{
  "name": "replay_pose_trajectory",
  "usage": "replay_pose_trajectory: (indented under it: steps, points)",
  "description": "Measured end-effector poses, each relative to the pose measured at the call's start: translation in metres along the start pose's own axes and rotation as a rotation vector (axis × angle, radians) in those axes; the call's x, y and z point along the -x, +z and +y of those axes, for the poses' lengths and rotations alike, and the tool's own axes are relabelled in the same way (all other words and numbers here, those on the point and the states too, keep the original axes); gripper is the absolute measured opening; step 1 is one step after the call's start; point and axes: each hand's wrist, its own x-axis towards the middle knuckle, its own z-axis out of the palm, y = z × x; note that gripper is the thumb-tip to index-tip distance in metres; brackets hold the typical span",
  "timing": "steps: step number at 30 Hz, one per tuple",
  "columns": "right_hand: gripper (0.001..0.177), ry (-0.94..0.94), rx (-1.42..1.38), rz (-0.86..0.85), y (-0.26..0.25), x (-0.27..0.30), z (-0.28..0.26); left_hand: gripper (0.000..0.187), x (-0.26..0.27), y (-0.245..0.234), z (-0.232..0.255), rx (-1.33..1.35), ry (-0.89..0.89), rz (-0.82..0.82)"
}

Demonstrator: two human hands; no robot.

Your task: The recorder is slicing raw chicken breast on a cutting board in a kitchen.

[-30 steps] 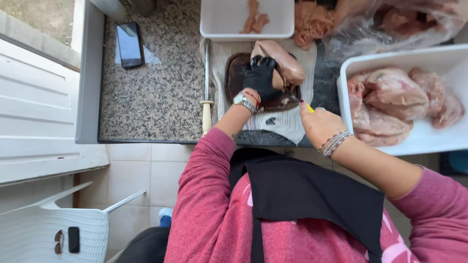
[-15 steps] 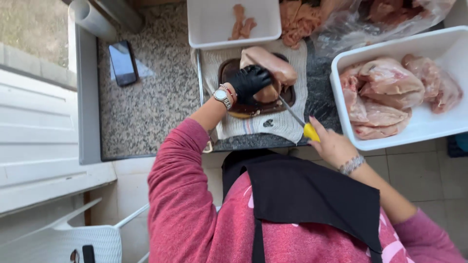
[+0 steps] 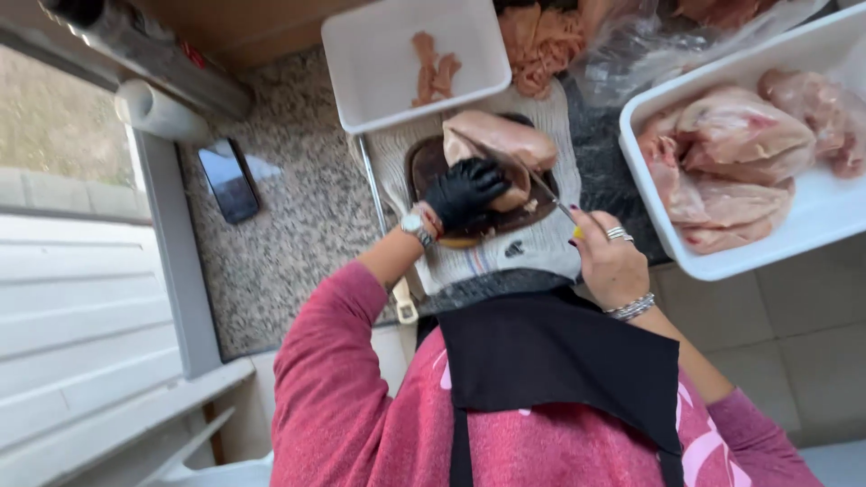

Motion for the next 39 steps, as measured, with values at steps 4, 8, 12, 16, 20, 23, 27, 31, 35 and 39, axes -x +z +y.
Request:
replay_pose_trajectory:
  steps: [4, 8, 12, 16, 20, 23, 27, 31, 35, 39]
  points:
    - [0.032, -0.168, 0.329, 0.190, 0.020, -0.025, -0.010, 0.047, -0.049, -0.064, 0.020, 0.202, 0.010, 0.117]
    - [0.032, -0.241, 0.306, 0.248, 0.030, -0.045, -0.013, 0.054, -0.040, -0.063, 0.018, 0.177, 0.010, 0.100]
    - [0.025, -0.164, 0.237, 0.192, 0.040, -0.048, -0.014, 0.057, -0.006, -0.033, 0.008, 0.165, -0.012, 0.084]
    - [0.022, -0.110, -0.046, 0.046, 0.025, -0.048, -0.007, 0.058, 0.007, -0.018, 0.010, 0.111, 0.017, 0.145]
    - [0.023, -0.132, -0.065, -0.023, 0.017, -0.029, 0.005, 0.048, 0.010, -0.013, 0.012, 0.004, 0.031, 0.271]
    - [0.020, -0.160, 0.050, -0.051, 0.000, -0.019, 0.010, 0.032, -0.056, -0.133, 0.021, 0.232, -0.129, -0.263]
    - [0.020, -0.180, 0.223, -0.049, -0.028, -0.017, 0.001, 0.045, -0.048, -0.093, 0.028, 0.034, -0.120, 0.234]
    - [0.018, -0.197, 0.371, 0.069, -0.018, -0.035, -0.034, 0.019, -0.020, -0.078, 0.036, -0.089, -0.066, 0.095]
    - [0.023, -0.162, 0.333, 0.050, 0.006, -0.059, -0.055, 0.026, -0.034, -0.098, 0.031, 0.027, -0.051, -0.135]
    - [0.025, -0.146, 0.365, 0.087, 0.032, -0.055, -0.048, 0.040, -0.034, -0.076, 0.047, 0.279, -0.458, -0.147]
